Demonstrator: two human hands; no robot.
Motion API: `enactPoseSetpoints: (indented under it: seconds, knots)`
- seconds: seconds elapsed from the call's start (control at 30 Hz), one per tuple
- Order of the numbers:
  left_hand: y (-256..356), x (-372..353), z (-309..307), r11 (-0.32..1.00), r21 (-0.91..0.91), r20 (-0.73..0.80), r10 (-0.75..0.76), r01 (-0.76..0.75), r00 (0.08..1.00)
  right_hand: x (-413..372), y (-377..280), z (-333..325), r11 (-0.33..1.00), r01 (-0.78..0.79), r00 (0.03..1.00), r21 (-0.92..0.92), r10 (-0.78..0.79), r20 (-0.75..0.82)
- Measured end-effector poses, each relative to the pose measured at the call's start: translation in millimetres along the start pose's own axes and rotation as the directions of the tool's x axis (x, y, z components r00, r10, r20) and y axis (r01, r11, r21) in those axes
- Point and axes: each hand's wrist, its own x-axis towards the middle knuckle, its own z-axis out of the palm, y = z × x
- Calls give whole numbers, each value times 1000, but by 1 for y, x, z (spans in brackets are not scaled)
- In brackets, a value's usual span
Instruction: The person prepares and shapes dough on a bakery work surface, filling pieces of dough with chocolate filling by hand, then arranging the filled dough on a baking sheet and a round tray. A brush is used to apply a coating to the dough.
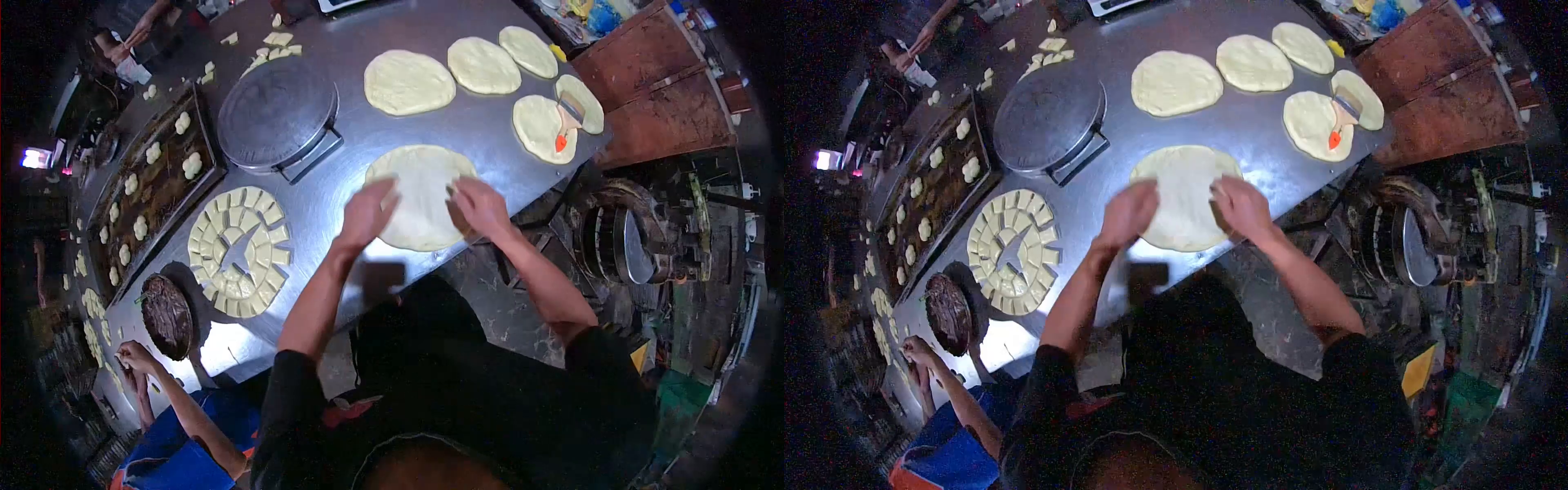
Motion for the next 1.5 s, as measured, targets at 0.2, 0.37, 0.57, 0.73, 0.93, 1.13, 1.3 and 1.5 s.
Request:
enactPoseSetpoints:
  seconds: [0.2,0.37,0.57,0.73,0.93,1.13,1.3,1.5]
  knots:
    - [-1,79,-4,938,278,170,-259,205,951,78,29,10,847,-529,831,-41,528,174]
    - [-17,55,10,921,-362,-218,63,-140,974,47,13,14,765,-526,850,373,485,205]
    - [38,76,-35,913,-354,191,-143,204,971,44,19,-35,554,-579,788,598,568,237]
    - [111,101,-75,942,-320,48,122,-101,991,70,36,-120,673,-195,949,713,314,-37]
    - [72,107,2,812,78,67,574,-578,816,74,111,-132,981,-144,925,126,88,371]
    - [52,-11,38,980,-139,24,149,-145,988,122,25,-10,982,88,882,170,-156,444]
    - [39,-124,47,895,-350,-197,-360,278,912,182,-104,130,699,681,724,219,-687,-61]
    - [39,-276,40,663,-603,-500,-747,443,438,207,-135,193,776,628,683,62,-587,435]
